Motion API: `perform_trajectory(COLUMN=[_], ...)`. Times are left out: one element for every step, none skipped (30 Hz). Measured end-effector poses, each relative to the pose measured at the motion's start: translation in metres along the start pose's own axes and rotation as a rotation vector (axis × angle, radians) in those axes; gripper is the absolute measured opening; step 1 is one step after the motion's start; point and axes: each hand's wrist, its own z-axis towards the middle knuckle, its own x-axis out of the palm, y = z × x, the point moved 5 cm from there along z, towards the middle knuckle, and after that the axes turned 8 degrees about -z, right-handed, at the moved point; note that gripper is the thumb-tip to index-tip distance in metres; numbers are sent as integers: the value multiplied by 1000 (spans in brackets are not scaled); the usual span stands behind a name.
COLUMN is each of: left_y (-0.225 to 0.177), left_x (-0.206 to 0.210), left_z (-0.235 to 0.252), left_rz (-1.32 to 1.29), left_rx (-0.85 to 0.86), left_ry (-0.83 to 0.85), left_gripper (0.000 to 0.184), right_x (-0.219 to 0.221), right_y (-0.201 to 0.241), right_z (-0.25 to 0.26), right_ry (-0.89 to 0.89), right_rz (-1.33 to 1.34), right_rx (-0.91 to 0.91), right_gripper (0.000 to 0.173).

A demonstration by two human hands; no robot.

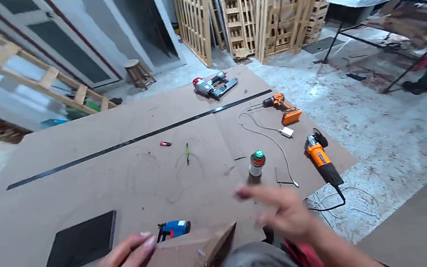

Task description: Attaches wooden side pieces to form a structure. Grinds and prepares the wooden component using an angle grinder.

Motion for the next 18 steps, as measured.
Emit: perform_trajectory(left_y=[1, 1, 0, -2, -3, -4, -4, -4, -4, -6, -9, -12, -15, -17, -18, -20, -21, -22], left_x=[-2, -2, -2, 0, 2, 6, 10, 13, 15, 17, 19, 21, 21, 22, 23, 24, 25, 25], left_z=[-4, -8, -13, -17, -20, -21, -22, -23, -22, -22, -21, -21, -21, -22, -22, -23, -25, -27], left_rz=[54, 103, 150, 178, 191, 189, 168, 142, 119, 106, 104, 104, 105, 107, 104, 99, 99, 112], left_rx=[-15, -40, -81, -124, -159, -182, -198, -212, -216, -213, -210, -214, -220, -224, -228, -233, -238, -239], left_ry=[-59, -123, -186, -237, -275, -305, -329, -346, -361, -378, -397, -413, -429, -444, -455, -464, -472, -481], left_gripper=[96, 98, 101, 104, 106, 107, 107, 107, 107, 108, 111, 113, 114, 115, 116, 116, 117, 118], right_x=[-33, -72, -110, -146, -175, -197, -213, -223, -229, -230, -228, -224, -220, -218, -218, -220, -223, -226], right_y=[-24, -52, -85, -122, -158, -195, -230, -262, -288, -307, -321, -332, -342, -352, -362, -368, -372, -373], right_z=[-7, -16, -30, -49, -72, -96, -120, -142, -157, -166, -168, -164, -159, -154, -152, -149, -144, -140], right_ry=[-91, -214, -335, -428, -479, -477, -436, -366, -291, -223, -164, -124, -111, -115, -130, -146, -159, -158], right_rz=[-110, -233, -383, -552, -694, -805, -878, -947, -999, -1025, -1027, -1011, -992, -984, -991, -999, -1017, -1031], right_rx=[105, 222, 366, 521, 695, 868, 1025, 1150, 1225, 1275, 1308, 1321, 1325, 1333, 1343, 1348, 1343, 1334], right_gripper=[38, 34, 35, 40, 50, 63, 79, 94, 99, 100, 97, 95, 94, 93, 92, 91, 90, 89])
